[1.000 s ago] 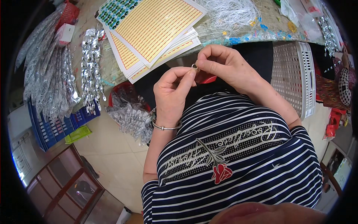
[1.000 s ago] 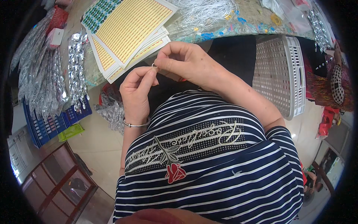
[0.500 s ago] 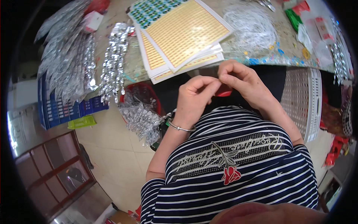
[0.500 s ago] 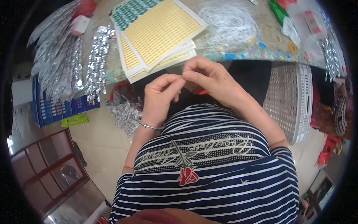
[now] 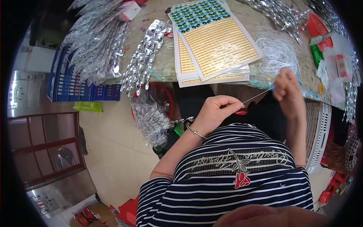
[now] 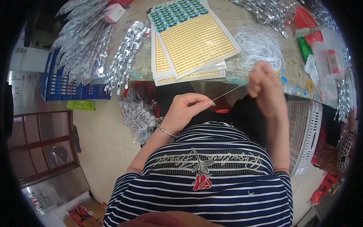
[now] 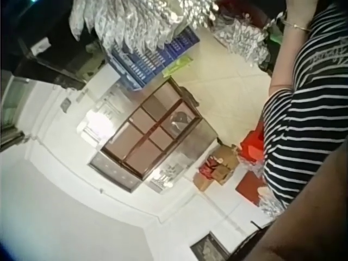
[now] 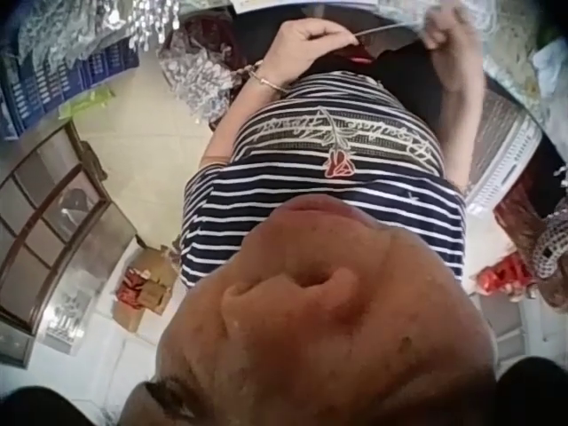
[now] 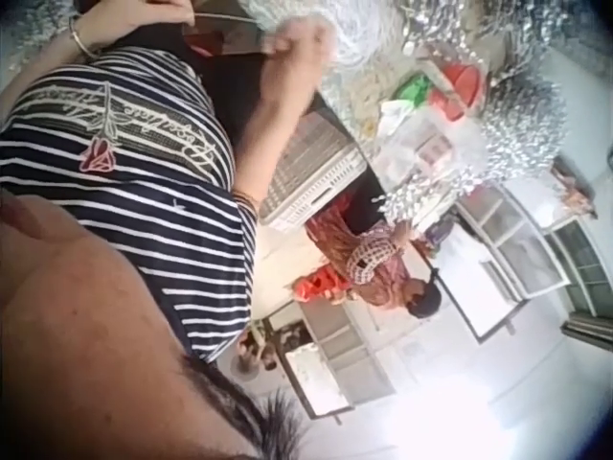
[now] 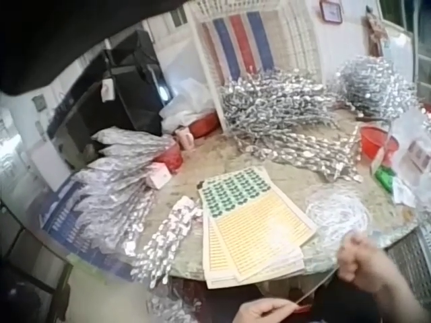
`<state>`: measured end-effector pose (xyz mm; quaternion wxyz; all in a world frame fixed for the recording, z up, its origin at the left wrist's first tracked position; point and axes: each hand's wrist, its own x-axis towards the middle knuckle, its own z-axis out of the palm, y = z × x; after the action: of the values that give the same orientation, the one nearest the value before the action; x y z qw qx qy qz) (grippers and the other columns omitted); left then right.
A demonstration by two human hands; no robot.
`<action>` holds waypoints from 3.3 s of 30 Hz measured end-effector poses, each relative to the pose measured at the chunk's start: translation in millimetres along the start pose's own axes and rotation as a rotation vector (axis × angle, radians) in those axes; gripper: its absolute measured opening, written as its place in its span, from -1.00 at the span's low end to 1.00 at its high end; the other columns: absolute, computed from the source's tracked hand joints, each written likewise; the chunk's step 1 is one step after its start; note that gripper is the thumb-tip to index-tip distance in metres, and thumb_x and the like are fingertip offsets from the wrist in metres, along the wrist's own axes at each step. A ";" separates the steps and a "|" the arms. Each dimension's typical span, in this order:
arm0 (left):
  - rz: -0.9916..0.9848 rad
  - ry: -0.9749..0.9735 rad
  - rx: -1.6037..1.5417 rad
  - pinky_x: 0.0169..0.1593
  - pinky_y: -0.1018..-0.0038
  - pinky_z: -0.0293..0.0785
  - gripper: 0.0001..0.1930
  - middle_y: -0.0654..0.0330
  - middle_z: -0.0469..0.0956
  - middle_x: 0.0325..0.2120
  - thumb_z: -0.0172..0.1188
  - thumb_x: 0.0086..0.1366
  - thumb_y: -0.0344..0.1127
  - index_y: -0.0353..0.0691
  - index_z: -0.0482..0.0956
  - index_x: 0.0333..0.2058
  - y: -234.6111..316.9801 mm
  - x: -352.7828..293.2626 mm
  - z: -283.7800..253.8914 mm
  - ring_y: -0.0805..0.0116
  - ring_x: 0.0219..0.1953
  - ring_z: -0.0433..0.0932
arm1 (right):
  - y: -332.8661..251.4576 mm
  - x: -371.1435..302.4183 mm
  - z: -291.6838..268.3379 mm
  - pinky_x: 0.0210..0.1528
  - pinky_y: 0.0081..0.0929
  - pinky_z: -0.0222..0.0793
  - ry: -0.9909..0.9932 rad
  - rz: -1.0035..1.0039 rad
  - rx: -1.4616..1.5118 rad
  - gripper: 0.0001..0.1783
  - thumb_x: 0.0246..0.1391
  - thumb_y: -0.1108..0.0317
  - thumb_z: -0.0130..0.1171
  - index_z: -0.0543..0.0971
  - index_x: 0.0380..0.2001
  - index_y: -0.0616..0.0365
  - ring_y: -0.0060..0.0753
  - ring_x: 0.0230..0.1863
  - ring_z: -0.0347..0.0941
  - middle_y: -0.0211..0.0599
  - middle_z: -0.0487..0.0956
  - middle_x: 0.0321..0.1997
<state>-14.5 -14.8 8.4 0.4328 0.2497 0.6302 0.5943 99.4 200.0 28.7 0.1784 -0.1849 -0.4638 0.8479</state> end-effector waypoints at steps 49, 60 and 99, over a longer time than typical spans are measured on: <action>0.532 0.969 1.484 -0.02 0.20 0.32 -0.61 -0.19 0.45 -0.14 -0.02 0.17 -0.54 -0.38 0.42 0.02 23.4 50.6 -206.9 -0.09 -0.13 0.43 | -22.3 70.5 -49.6 -0.11 -0.50 0.37 0.108 -0.179 -1.011 -0.75 0.23 0.30 -0.02 0.50 -0.18 0.26 -0.43 -0.23 0.46 -0.26 0.54 -0.24; 0.701 0.800 1.010 0.01 0.33 0.33 -0.77 0.00 0.44 -0.17 0.03 0.23 -0.60 -0.41 0.53 -0.14 -20.4 31.9 -73.0 0.11 -0.10 0.42 | -22.6 229.8 -102.8 -0.02 -0.24 0.41 0.563 -0.355 -2.012 -0.79 -0.11 0.45 0.12 0.60 -0.33 0.20 -0.03 0.12 0.29 -0.10 0.47 -0.06; 0.345 -0.074 0.327 -0.45 0.65 0.41 -0.50 0.06 0.54 -0.27 -0.09 0.36 -0.45 -0.36 0.10 0.25 15.1 28.5 17.3 0.51 -0.59 0.43 | 2.3 15.8 33.3 -0.30 -0.27 0.33 -0.206 -0.422 -1.016 -0.77 0.12 0.32 -0.04 0.43 -0.43 0.32 -0.07 -0.39 0.42 -0.06 0.42 -0.46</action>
<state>-17.3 20.5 17.3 0.3012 0.4420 0.6499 0.5399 69.4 182.3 41.1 0.1865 -0.0670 -0.8560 0.4774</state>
